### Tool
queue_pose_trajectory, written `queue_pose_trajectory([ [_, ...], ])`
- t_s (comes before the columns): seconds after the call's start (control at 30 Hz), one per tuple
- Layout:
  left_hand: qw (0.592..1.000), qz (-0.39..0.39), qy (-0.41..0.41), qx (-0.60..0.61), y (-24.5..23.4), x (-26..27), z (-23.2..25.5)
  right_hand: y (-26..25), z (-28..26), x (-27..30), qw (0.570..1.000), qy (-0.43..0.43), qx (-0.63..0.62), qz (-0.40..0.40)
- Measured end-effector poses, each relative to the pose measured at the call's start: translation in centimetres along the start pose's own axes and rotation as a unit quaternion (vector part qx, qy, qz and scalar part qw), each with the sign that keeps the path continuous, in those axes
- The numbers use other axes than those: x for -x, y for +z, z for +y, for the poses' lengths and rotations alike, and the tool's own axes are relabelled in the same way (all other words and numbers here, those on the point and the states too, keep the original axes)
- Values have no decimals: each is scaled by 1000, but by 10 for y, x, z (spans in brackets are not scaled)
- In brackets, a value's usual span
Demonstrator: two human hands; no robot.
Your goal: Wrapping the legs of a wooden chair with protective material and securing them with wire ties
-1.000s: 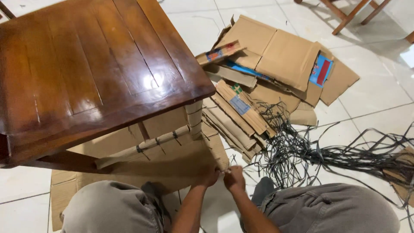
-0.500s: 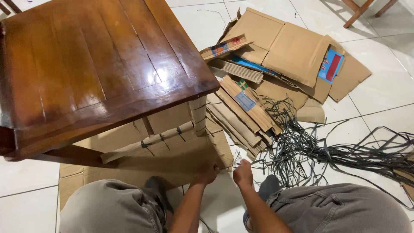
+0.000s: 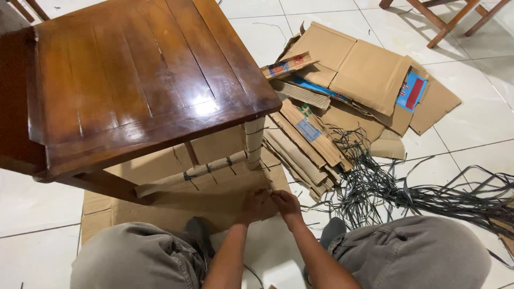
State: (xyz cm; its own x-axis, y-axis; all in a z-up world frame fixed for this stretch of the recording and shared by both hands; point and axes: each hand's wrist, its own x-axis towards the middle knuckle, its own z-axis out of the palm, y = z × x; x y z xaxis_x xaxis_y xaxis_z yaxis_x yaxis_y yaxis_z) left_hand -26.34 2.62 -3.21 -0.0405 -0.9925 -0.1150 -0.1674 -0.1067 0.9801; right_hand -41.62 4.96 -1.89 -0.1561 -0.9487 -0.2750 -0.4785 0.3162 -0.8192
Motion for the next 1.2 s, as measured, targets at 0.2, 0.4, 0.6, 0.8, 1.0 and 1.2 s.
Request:
queue_pose_trajectory([
  [0.2, 903, -20, 279, -325, -23, 0, -48, -3, -59, 27, 909, 167, -377, -62],
  [0.4, 935, 192, -156, 255, -58, 18, 2, 15, -59, 27, 938, 204, -254, -121],
  [0.6, 903, 268, -123, 311, -87, 36, 16, 45, -68, 37, 957, 167, -196, -135],
  [0.8, 880, 270, -46, 388, -112, 52, 8, 78, -83, 55, 972, 162, -35, -167],
  [1.0, 873, 362, -98, 311, -131, 63, 17, 140, -15, 25, 968, -1, -208, -141],
  [1.2, 871, 443, -159, 137, -159, 69, 6, 134, -61, 48, 962, 159, -154, -157],
])
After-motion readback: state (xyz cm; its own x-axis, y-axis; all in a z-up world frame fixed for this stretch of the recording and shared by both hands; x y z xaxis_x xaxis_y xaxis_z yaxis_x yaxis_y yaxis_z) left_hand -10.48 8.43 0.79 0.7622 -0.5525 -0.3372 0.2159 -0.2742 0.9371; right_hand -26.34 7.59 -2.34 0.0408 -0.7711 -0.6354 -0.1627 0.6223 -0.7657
